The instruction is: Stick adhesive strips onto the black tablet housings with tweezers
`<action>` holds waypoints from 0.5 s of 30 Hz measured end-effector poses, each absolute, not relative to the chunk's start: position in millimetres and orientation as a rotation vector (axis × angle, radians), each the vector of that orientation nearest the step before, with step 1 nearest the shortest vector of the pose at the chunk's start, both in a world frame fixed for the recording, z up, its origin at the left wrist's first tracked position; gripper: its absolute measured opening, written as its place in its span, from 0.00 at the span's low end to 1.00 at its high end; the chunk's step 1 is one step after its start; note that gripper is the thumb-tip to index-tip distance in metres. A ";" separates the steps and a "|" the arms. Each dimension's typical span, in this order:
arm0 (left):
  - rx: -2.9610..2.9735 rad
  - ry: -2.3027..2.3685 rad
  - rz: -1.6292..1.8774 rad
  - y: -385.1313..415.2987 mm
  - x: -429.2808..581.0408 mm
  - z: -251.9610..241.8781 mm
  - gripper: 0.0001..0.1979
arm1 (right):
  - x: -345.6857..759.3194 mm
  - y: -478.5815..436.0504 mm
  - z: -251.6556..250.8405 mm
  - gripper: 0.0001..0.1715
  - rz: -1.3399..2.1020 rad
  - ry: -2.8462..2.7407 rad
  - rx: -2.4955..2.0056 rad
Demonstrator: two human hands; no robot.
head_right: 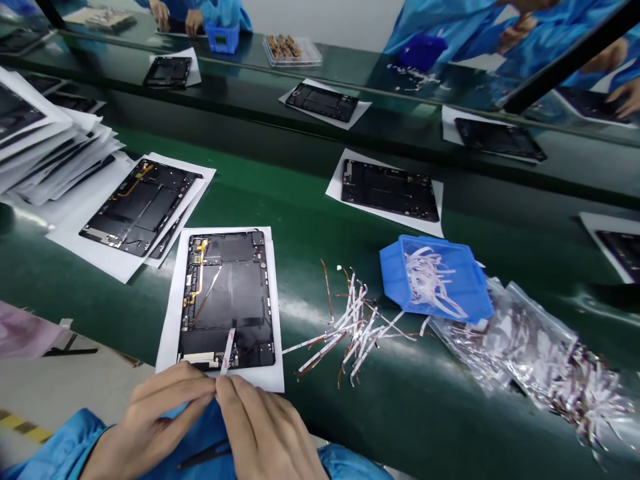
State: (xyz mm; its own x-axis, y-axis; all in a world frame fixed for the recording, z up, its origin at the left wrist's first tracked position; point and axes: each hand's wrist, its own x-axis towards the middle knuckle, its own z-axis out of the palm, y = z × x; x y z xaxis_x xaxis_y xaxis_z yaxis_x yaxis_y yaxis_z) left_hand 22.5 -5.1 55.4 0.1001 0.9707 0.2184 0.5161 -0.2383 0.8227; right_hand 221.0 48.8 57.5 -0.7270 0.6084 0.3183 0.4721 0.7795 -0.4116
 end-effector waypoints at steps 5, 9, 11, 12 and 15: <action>1.751 1.429 1.044 -0.2 21.8 57.8 0.17 | 227.1 58.5 59.7 0.24 0.314 -2.652 -0.654; 1.761 1.441 1.041 2.5 21.6 58.6 0.17 | 231.5 63.9 57.4 0.25 0.306 -2.700 -0.635; 1.813 1.447 1.049 2.7 22.2 59.1 0.16 | 232.6 63.6 53.6 0.25 0.311 -2.683 -0.632; 1.829 1.451 1.047 2.4 22.7 59.2 0.16 | 232.3 63.5 51.6 0.25 0.324 -2.663 -0.635; 1.824 1.473 1.030 0.1 24.8 58.0 0.14 | 227.4 65.3 47.8 0.24 0.466 -2.556 -0.686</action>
